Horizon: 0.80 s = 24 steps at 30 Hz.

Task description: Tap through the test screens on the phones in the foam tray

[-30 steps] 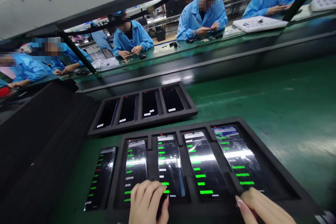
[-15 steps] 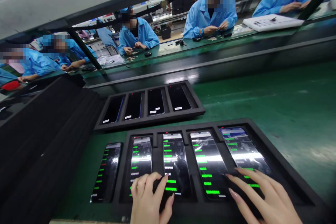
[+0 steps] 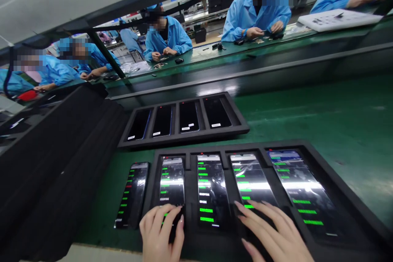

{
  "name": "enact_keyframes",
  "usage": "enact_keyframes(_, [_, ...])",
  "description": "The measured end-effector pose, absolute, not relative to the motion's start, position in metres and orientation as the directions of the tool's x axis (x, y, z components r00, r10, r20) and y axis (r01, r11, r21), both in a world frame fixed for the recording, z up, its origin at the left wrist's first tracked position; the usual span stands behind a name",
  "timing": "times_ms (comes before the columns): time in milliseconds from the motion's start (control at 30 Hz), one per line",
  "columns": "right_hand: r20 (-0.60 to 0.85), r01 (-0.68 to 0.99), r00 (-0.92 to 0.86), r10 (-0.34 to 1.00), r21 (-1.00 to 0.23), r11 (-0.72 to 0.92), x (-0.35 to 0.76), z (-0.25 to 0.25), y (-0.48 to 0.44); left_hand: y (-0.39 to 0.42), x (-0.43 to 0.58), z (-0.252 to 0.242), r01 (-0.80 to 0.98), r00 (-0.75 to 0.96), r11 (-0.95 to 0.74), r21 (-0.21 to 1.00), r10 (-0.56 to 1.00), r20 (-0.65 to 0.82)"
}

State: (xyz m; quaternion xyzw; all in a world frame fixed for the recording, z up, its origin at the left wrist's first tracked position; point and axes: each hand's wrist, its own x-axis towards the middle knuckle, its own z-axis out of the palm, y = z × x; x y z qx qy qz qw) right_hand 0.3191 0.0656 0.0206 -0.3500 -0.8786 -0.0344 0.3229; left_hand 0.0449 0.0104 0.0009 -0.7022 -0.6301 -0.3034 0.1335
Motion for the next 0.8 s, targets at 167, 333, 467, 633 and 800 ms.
enact_keyframes(167, [0.519, 0.62, -0.661, 0.542, -0.031, 0.784, 0.284, 0.023, 0.077, -0.001, 0.031, -0.003, 0.985, -0.015, -0.084, 0.154, 0.833, 0.552])
enact_keyframes(333, [0.496, 0.598, -0.695, 0.52, -0.002, 0.801, 0.274, 0.012, 0.081, -0.005, 0.024, -0.007, 0.986, -0.058, -0.028, 0.164, 0.866, 0.496])
enact_keyframes(467, [0.488, 0.605, -0.703, 0.517, 0.028, 0.795, 0.268, 0.011, 0.082, -0.005, 0.022, -0.007, 0.987, -0.037, -0.031, 0.158, 0.91, 0.413])
enact_keyframes(633, [0.505, 0.595, -0.696, 0.511, 0.007, 0.803, 0.265, 0.016, 0.083, -0.007, 0.019, -0.007, 0.98, -0.05, -0.039, 0.196, 0.902, 0.429])
enact_keyframes(800, [0.613, 0.583, -0.562, 0.555, -0.182, 0.792, 0.269, 0.019, 0.079, -0.009, 0.014, -0.01, 0.976, -0.105, -0.013, 0.217, 0.845, 0.524])
